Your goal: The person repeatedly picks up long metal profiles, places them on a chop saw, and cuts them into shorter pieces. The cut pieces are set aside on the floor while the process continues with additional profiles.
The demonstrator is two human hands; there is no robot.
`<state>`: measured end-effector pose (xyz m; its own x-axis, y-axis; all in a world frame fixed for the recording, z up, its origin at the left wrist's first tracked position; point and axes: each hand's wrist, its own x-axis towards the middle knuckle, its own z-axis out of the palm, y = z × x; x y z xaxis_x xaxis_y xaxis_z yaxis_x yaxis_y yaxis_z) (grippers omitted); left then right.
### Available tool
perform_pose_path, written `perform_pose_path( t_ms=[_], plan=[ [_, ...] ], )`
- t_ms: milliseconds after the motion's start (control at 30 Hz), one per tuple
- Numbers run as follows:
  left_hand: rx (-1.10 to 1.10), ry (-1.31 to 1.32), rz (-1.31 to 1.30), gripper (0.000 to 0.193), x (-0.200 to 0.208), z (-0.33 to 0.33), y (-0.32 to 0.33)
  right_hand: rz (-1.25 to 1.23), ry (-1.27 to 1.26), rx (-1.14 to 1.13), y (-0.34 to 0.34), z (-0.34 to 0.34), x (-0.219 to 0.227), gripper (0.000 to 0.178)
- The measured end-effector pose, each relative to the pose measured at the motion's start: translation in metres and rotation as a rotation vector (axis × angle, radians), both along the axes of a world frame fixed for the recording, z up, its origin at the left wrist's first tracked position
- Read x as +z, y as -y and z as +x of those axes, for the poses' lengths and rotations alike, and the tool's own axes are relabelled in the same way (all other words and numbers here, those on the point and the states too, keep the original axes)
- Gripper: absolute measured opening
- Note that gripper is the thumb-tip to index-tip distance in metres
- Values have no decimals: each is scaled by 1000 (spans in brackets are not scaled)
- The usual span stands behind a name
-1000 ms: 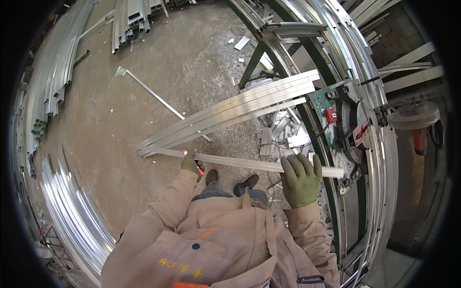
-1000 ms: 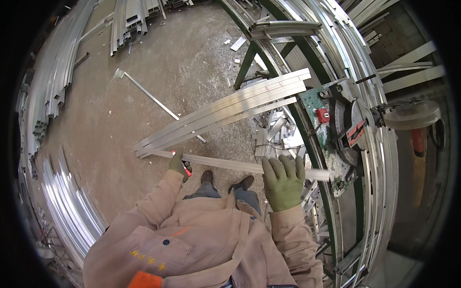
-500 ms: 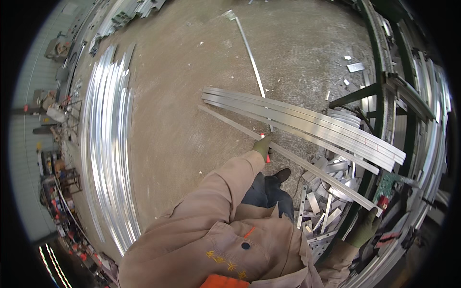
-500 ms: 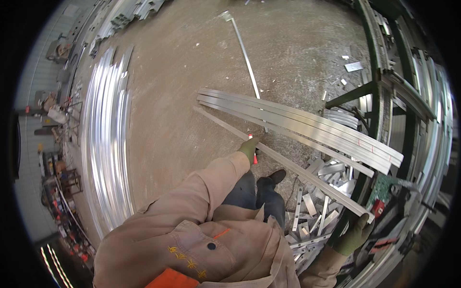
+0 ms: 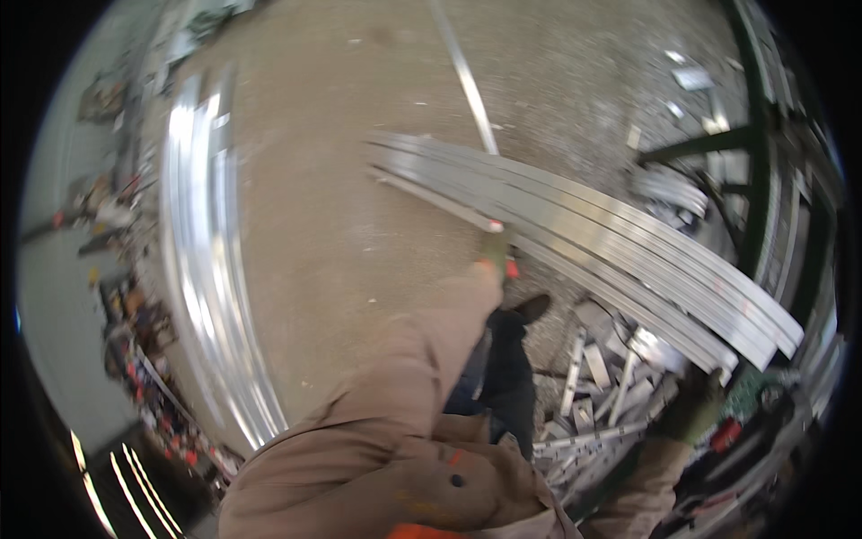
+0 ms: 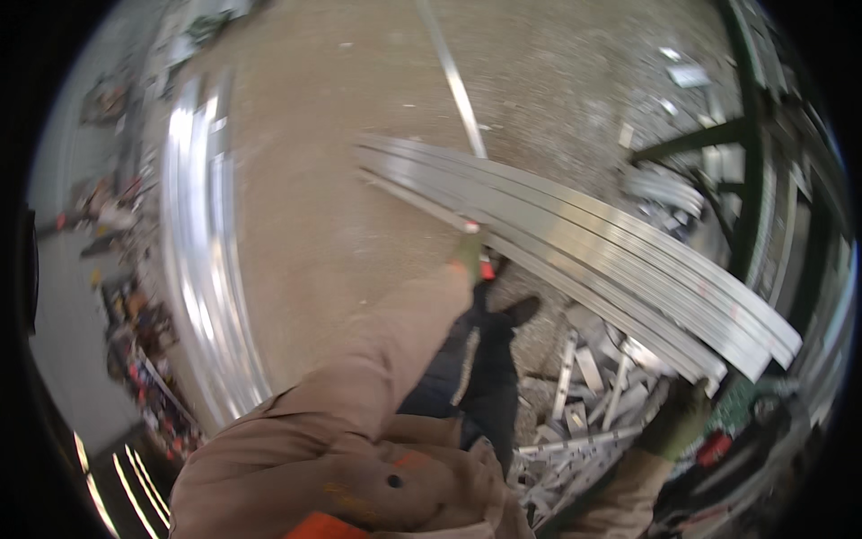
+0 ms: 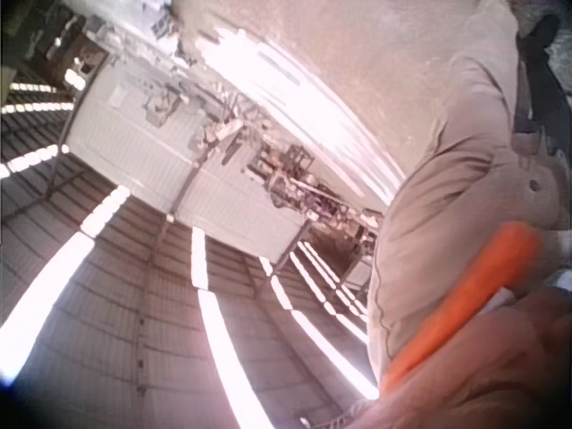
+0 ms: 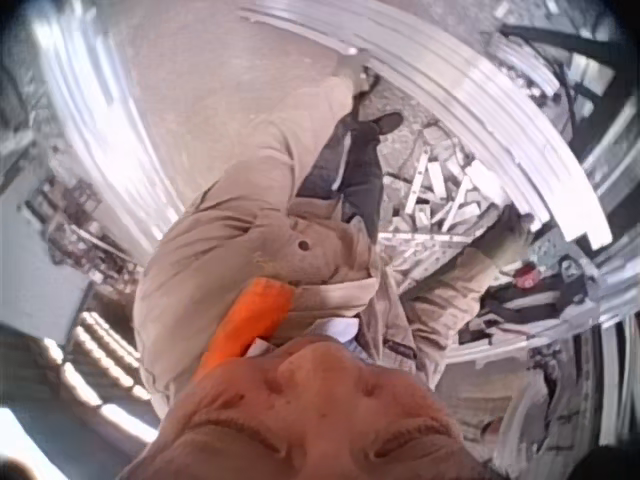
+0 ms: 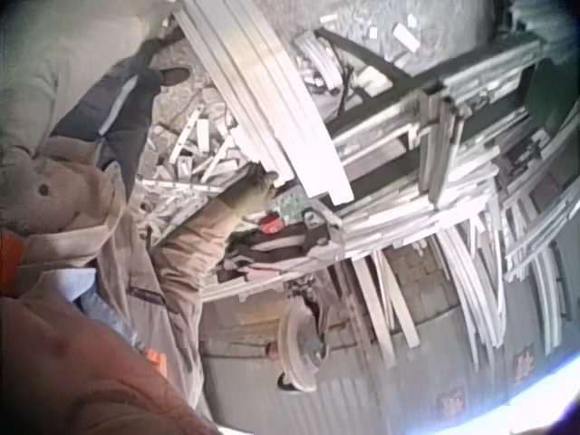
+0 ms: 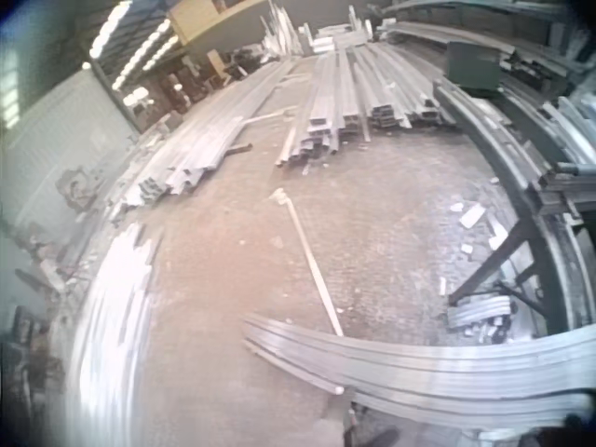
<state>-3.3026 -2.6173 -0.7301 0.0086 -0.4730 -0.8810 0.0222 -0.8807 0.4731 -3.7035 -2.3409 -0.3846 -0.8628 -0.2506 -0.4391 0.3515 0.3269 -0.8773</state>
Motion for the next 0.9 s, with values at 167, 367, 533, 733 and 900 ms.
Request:
perform_pose_path(
  t_ms=[167, 367, 533, 733, 900],
  plan=[
    [212, -258, 151, 29, -31, 4, 2, 305, -87, -134, 21, 6, 14, 40],
    [323, -232, 194, 24, 15, -21, 15, 92, 148, -314, 39, 11, 33, 45],
    [259, -196, 184, 26, 35, -32, 22, 158, 181, -312, 46, 9, 35, 47],
    [136, -234, 221, 33, 56, -35, 21, 223, 111, -312, 41, 10, 18, 48],
    [-44, -200, 316, 72, 78, -9, 20, 460, 26, -118, 44, 21, 41, 53]
  ],
)
